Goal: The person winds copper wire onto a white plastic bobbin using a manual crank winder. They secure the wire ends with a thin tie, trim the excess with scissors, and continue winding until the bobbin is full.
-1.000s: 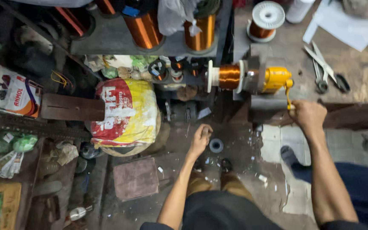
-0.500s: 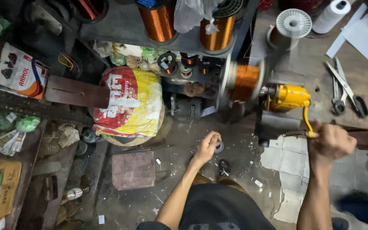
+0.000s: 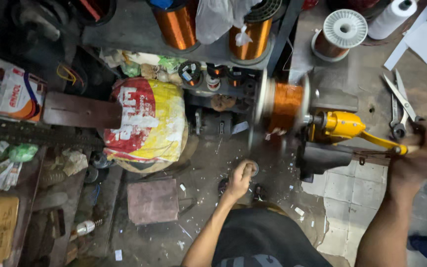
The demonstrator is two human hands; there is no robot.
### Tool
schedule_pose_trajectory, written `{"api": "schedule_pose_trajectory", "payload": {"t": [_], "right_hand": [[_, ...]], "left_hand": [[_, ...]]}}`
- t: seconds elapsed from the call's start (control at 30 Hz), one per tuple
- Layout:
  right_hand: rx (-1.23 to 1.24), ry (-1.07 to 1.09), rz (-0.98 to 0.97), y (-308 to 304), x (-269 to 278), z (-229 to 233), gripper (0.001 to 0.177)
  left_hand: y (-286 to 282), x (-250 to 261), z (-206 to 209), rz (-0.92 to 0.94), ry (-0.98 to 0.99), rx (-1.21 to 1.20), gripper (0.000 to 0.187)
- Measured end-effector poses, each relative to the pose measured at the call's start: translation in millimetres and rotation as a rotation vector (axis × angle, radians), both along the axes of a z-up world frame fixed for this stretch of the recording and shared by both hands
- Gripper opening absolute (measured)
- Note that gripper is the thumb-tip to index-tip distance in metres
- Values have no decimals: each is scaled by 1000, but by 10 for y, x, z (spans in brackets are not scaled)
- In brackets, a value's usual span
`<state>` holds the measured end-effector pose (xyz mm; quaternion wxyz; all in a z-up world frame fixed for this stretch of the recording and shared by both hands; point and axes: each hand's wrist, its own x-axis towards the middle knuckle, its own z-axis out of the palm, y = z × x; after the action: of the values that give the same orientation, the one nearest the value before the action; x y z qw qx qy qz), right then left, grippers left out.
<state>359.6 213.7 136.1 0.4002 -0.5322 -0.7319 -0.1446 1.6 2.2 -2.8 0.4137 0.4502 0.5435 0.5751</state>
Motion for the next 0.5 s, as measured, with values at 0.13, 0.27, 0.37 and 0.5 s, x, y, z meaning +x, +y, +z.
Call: {"api": "schedule_pose_trajectory", "payload": {"t": [0.13, 0.27, 0.37, 0.5], "right_hand": [[-124, 111, 41, 394, 158, -190, 14], [-159, 4, 13, 814, 162, -306, 11], [-91, -171, -2, 1147, 94, -356, 12], [-108, -297, -37, 1280, -41, -541, 15]], "left_hand": [[-2, 12, -30, 33, 25, -3, 24], [-16, -19, -67, -7, -68, 34, 25], [-29, 5, -129, 46, -26, 1, 26], [-101, 20, -209, 29, -8, -18, 27]]}}
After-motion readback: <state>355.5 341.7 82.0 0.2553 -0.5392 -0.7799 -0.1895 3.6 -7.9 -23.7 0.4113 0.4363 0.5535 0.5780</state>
